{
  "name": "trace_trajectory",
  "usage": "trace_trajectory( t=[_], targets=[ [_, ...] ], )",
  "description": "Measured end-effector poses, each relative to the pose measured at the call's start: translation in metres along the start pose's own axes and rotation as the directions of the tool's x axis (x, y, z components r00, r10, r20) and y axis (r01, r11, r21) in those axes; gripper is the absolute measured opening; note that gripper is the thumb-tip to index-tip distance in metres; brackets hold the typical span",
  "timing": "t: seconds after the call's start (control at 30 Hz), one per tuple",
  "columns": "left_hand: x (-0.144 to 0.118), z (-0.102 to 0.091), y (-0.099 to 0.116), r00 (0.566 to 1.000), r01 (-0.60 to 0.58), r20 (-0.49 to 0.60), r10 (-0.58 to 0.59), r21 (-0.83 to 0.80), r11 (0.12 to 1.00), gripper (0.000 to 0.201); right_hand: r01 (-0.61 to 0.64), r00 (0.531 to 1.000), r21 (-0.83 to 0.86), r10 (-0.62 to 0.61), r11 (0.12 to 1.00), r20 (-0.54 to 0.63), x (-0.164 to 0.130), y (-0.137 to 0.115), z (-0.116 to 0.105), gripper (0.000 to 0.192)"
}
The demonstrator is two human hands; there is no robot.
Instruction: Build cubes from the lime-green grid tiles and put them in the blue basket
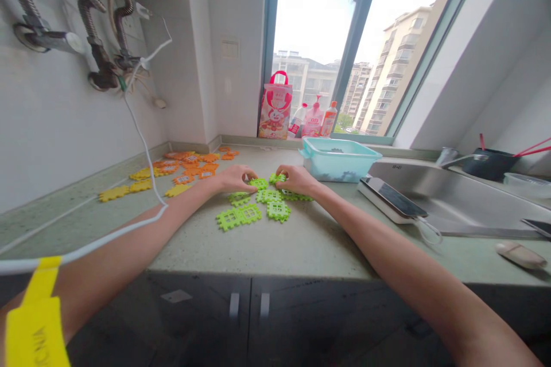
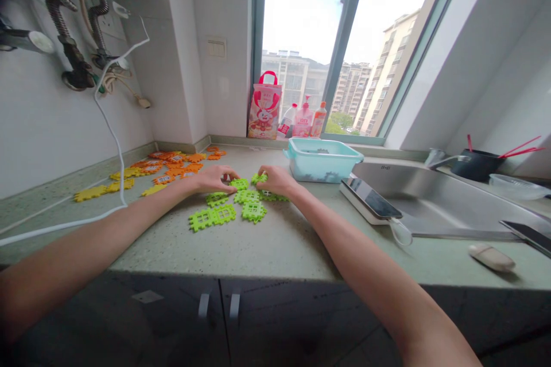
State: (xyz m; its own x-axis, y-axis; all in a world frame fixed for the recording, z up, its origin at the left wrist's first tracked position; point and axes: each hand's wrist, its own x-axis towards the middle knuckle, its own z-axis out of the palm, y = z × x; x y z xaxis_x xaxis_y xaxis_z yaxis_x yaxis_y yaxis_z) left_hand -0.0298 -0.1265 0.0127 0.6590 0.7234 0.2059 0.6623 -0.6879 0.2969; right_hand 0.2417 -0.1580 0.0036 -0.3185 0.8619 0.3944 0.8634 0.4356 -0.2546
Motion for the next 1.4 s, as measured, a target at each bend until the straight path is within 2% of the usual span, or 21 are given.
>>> trace_trajectory(
  t=[0.07,0.13,0.23,0.3,0.47,0.53,0.7,0.8,0.87,0.93,1.03,1.2,1.3,1.4],
  targets=[
    [0.001,0.004,0.001,1.0,0.007,-0.018,-0.007,-0.009,1.0,0.052,0.053,0.997,0.04,-0.05,0.998,-0.057,0.0,0.002,-0.001,0.034],
    [0.003,0.007,0.001,1.0,0.002,-0.021,-0.003,-0.041,0.999,0.053,0.158,0.983,0.124,-0.145,0.98,-0.109,0.001,0.003,-0.001,0.034],
    [0.004,0.01,-0.001,1.0,-0.001,-0.012,0.0,-0.115,0.993,0.063,0.298,0.95,0.219,-0.266,0.929,-0.163,0.002,0.0,0.002,0.036],
    [0.005,0.012,-0.003,1.0,-0.012,-0.016,0.009,-0.169,0.985,0.072,0.322,0.943,0.225,-0.289,0.92,-0.166,0.002,-0.004,0.006,0.036],
    [0.006,0.014,-0.009,0.999,-0.027,-0.048,0.016,-0.257,0.966,0.087,0.285,0.956,0.248,-0.295,0.926,0.001,-0.003,-0.016,0.008,0.029],
    [0.004,0.013,-0.007,0.999,-0.037,-0.04,0.028,-0.252,0.967,0.08,0.272,0.955,0.269,-0.293,0.924,0.04,-0.005,-0.018,0.003,0.027],
    [0.001,0.007,0.001,0.999,-0.043,-0.029,0.038,-0.196,0.98,0.052,0.243,0.964,0.247,-0.261,0.938,0.042,-0.006,-0.009,-0.026,0.024],
    [0.001,0.006,-0.004,0.998,0.006,-0.06,-0.016,-0.167,0.986,0.049,0.158,0.952,0.216,-0.207,0.964,0.226,-0.01,0.003,-0.044,0.021],
    [0.002,0.006,-0.012,0.996,0.029,-0.079,-0.042,-0.158,0.987,0.051,0.108,0.922,0.172,-0.163,0.979,0.35,-0.014,0.009,-0.051,0.03],
    [0.002,0.005,-0.02,0.994,0.047,-0.085,-0.061,-0.16,0.986,0.052,0.09,0.908,0.133,-0.136,0.987,0.395,-0.017,0.012,-0.052,0.035],
    [0.002,0.005,-0.026,0.992,0.076,-0.085,-0.091,-0.166,0.983,0.061,0.093,0.929,0.096,-0.121,0.991,0.348,-0.018,0.012,-0.045,0.029],
    [0.001,0.006,-0.018,0.988,0.118,-0.081,-0.129,-0.135,0.984,0.086,0.149,0.96,0.056,-0.158,0.987,0.23,-0.015,0.009,-0.033,0.028],
    [0.003,0.01,-0.012,0.988,0.107,-0.1,-0.122,-0.135,0.985,0.085,0.212,0.976,0.091,-0.215,0.973,0.03,-0.013,0.004,-0.029,0.029],
    [0.006,0.014,-0.007,0.991,0.064,-0.107,-0.082,-0.157,0.986,0.085,0.27,0.957,0.164,-0.246,0.949,-0.157,-0.011,-0.006,-0.025,0.026]
  ],
)
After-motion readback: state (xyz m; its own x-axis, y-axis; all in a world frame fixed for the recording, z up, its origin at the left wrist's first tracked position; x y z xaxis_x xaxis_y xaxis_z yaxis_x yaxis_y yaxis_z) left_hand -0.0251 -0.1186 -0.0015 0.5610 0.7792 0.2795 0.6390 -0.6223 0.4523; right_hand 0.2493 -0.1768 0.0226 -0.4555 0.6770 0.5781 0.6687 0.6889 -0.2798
